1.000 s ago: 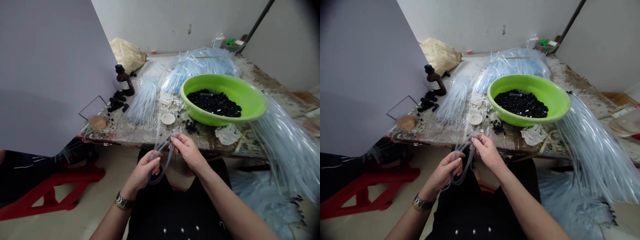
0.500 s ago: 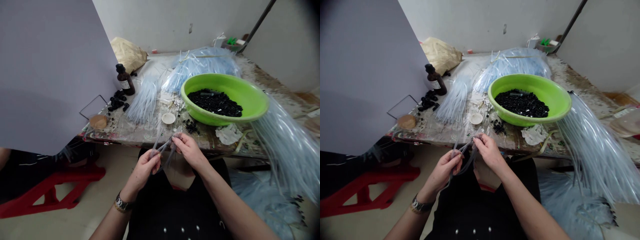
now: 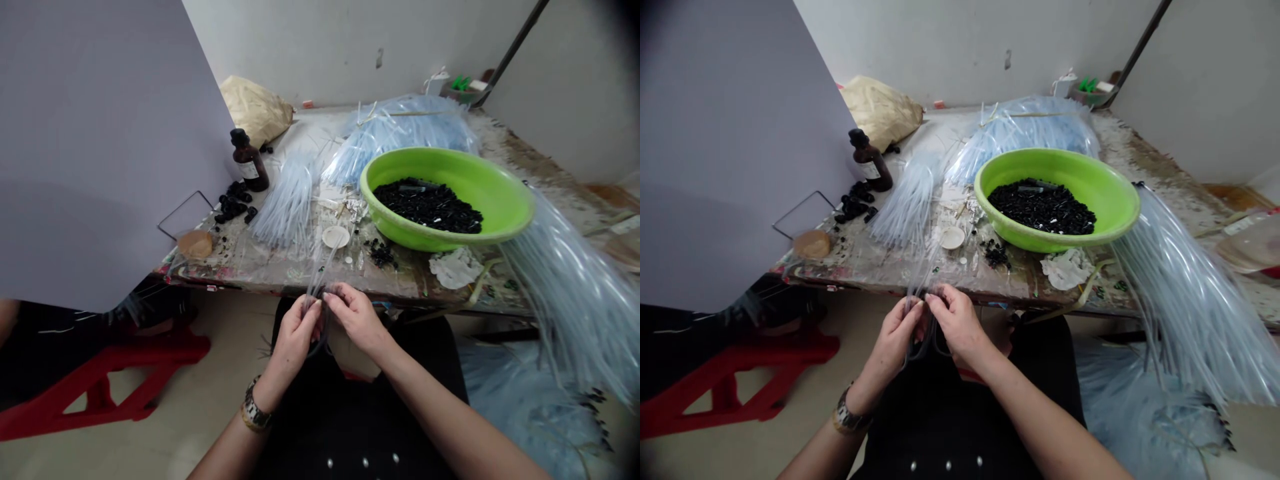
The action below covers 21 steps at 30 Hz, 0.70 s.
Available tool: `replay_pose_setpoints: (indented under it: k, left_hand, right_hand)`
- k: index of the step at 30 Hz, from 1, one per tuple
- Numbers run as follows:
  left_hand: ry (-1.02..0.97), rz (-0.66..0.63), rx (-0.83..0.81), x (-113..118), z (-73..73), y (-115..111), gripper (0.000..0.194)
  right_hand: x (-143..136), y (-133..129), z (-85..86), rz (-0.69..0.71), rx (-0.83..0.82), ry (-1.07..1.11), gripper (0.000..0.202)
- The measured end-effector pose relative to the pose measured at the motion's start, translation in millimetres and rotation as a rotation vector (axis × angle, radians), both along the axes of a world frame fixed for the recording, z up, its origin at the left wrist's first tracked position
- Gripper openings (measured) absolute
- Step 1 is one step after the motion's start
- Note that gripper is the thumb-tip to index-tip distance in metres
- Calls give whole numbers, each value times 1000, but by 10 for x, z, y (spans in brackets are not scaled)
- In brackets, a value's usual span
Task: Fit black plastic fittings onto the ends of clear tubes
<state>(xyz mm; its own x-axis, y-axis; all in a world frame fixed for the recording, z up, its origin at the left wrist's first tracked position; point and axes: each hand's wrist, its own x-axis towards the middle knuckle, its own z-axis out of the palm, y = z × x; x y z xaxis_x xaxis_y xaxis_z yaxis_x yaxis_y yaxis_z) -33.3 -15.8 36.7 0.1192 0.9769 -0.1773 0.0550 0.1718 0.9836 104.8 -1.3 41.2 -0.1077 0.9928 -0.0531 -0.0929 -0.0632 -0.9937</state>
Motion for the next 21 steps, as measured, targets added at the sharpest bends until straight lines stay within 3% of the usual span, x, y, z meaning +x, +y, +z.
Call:
replay_pose_setpoints:
  k: [9, 13, 21]
  left_hand:
    - [275, -103, 114, -281, 51, 52, 27]
    - [288, -221, 112, -315, 97, -11, 29]
    - [333, -371, 74, -365, 143, -114, 29]
  right_hand:
    - [211, 150, 56, -160, -150, 370, 31]
    - [248, 161, 79, -108, -256, 406, 31]
    - [269, 147, 65, -3, -309, 423, 33]
